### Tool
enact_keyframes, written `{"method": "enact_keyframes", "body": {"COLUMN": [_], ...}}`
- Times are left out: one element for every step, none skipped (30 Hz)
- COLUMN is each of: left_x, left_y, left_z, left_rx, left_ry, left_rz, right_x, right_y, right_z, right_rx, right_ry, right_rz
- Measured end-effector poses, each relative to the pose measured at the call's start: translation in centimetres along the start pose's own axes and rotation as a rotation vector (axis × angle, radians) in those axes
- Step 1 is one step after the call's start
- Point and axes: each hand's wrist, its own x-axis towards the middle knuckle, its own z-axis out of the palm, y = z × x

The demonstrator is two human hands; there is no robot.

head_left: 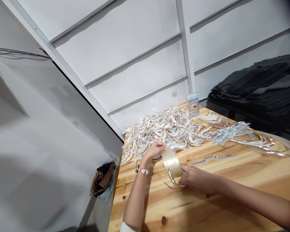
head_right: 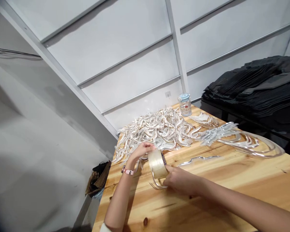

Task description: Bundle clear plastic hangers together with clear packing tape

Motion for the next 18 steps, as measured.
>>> {"method": "enact_keyframes", "body": {"left_x": [0.1,0.2,0.4,0.4,0.5,0.6,0.7,0.7,0.7,0.8,0.8,0.8,0.8,0.7,0.7,0.6,0.6,0.5], "left_y": [-0.3,-0.6,-1.0,-1.4,-1.8,-2.2,-2.6,-2.8,-2.9,-3.0,-2.9,-2.8,-2.6,-2.4,-2.1,-2.0,-1.8,-1.7], "left_z": [0.1,0.3,0.5,0.7,0.9,1.2,1.4,1.6,1.7,1.9,2.0,2.1,2.2,2.3,2.4,2.4,2.4,2.4], "left_rx": [-0.036,-0.08,-0.131,-0.187,-0.246,-0.301,-0.35,-0.39,-0.421,-0.445,-0.462,-0.473,-0.478,-0.478,-0.474,-0.469,-0.463,-0.458], "left_ry": [0.001,-0.001,-0.006,-0.01,-0.013,-0.016,-0.019,-0.024,-0.031,-0.041,-0.053,-0.067,-0.081,-0.095,-0.107,-0.115,-0.119,-0.121], "left_rz": [-0.006,-0.014,-0.024,-0.036,-0.048,-0.062,-0.077,-0.094,-0.111,-0.127,-0.14,-0.152,-0.162,-0.171,-0.18,-0.187,-0.192,-0.196], "right_x": [0.0,0.0,0.0,0.0,0.0,0.0,0.0,0.0,0.0,0.0,0.0,0.0,0.0,0.0,-0.1,-0.1,-0.1,-0.1], "right_y": [0.0,0.0,0.0,0.0,0.0,0.0,0.0,-0.1,-0.2,-0.3,-0.3,-0.3,-0.3,-0.3,-0.3,-0.3,-0.3,-0.3], "right_z": [0.1,0.1,0.2,0.2,0.2,0.3,0.3,0.3,0.2,0.2,0.2,0.2,0.3,0.3,0.3,0.2,0.2,0.1], "right_rx": [-0.006,-0.012,-0.017,-0.019,-0.02,-0.018,-0.014,-0.008,0.001,0.011,0.021,0.033,0.044,0.048,0.044,0.031,0.012,-0.014], "right_ry": [0.003,0.007,0.009,0.009,0.009,0.011,0.015,0.021,0.026,0.031,0.038,0.047,0.055,0.06,0.062,0.06,0.053,0.046], "right_rz": [-0.004,-0.004,-0.004,-0.005,-0.008,-0.01,-0.012,-0.011,-0.01,-0.006,-0.003,-0.001,-0.003,-0.003,-0.005,-0.008,-0.014,-0.023]}}
